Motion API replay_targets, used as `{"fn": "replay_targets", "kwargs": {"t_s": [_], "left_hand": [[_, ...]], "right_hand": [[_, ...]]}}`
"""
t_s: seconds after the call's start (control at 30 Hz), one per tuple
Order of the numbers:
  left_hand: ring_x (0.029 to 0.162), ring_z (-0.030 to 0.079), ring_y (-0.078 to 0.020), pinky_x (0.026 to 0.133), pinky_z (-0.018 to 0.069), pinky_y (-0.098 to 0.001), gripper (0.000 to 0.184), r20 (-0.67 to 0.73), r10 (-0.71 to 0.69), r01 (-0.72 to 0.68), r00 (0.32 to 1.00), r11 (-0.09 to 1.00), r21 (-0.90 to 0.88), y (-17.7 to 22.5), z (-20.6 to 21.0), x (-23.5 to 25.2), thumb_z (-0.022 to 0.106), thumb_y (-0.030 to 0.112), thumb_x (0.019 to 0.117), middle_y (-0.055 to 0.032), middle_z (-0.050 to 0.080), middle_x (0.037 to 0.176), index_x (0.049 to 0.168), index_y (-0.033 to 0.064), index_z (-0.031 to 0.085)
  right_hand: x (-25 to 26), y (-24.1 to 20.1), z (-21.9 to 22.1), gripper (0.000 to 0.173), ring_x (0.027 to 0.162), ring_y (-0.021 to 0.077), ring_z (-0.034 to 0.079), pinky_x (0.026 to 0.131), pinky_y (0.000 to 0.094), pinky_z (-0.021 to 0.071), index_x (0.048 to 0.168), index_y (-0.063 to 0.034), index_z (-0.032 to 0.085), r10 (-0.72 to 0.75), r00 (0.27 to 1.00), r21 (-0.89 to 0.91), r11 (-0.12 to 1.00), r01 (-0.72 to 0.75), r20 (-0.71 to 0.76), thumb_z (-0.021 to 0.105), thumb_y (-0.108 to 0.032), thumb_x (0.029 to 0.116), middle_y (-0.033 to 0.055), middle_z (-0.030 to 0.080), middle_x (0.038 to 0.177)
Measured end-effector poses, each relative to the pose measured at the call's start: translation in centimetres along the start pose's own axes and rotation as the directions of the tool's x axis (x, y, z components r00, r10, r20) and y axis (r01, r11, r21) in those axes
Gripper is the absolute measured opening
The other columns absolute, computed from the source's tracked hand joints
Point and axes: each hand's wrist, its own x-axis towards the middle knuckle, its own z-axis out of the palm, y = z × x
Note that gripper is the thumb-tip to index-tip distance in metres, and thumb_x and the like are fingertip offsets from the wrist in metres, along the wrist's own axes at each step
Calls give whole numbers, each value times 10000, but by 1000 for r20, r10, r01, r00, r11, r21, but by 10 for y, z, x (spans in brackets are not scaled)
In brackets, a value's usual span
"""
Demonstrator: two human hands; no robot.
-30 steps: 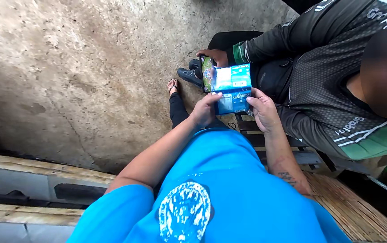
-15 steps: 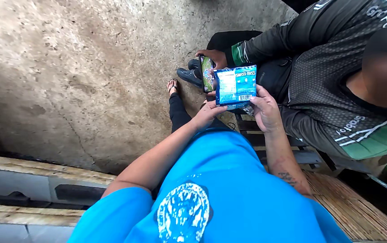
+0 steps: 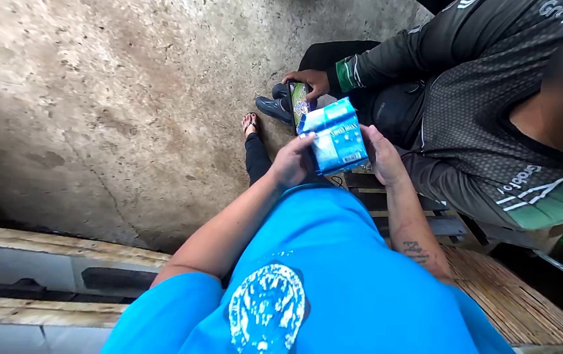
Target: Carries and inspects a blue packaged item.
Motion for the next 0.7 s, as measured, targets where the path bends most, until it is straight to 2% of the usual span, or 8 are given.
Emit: {"fn": "replay_targets", "kwargs": {"t_s": [0.07,0.1,0.17,0.2,0.33,0.53,0.6,0.7], "left_hand": [[1046,700,-191,913,587,-390,401,-50,-10,1,999,985,-175,9,-5,4,270,328,1111,-75,714,1120,1250,133,592],[1056,699,-200,917,587,-399,425,-83,-12,-6,997,975,-221,13,-7,5,244,346,1116,-82,710,1128,1248,133,587],[1072,695,-207,928,581,-408,449,-125,-10,-23,992,966,-259,18,-12,5,215,361,1119,-88,704,1140,1251,132,577],[1064,696,-206,920,583,-406,449,-137,-9,-28,990,965,-262,19,-15,4,213,360,1118,-88,705,1134,1245,130,578],[1054,699,-220,929,579,-418,434,-161,1,-49,987,954,-295,18,-23,3,240,333,1112,-110,708,1113,1214,102,593],[1048,705,-229,914,588,-424,404,-179,28,-90,983,935,-344,19,-25,-1,260,308,1111,-118,709,1111,1207,104,595],[1096,686,-250,953,570,-448,433,-151,43,-95,988,930,-355,19,-28,-3,241,315,1119,-136,691,1167,1267,88,578],[1043,704,-228,901,591,-420,419,-163,46,-101,986,931,-351,20,-27,-5,252,316,1113,-118,707,1111,1211,102,598]], "right_hand": [[-5,1,-1,696,1033,61,680,928,297,573,1326,-92,606,125,991,-13,992,-125,56,93,-501,1095,-2,715,1148],[-9,2,0,727,1022,68,676,922,312,570,1296,-97,616,182,980,10,983,-183,76,84,-543,1081,-3,712,1128],[-14,4,3,716,1096,114,649,964,349,546,1341,-81,579,249,963,71,964,-257,108,156,-593,1074,31,677,1205],[-15,5,5,686,1093,128,658,950,355,559,1350,-75,570,258,960,95,959,-268,110,197,-583,1077,40,678,1211],[-15,-1,15,604,1002,137,702,865,340,602,1336,-76,568,246,962,112,959,-259,121,244,-521,1087,44,707,1147],[-19,-8,19,591,1044,119,687,910,332,585,1369,-82,566,216,966,83,970,-230,142,270,-509,1088,33,699,1179],[-19,-10,20,527,1020,116,694,893,328,592,1327,-91,590,201,970,82,974,-213,135,301,-464,1090,25,709,1149],[-18,-10,22,492,1002,118,705,868,325,604,1319,-100,593,188,971,78,976,-201,148,354,-455,1077,23,719,1141]]}}
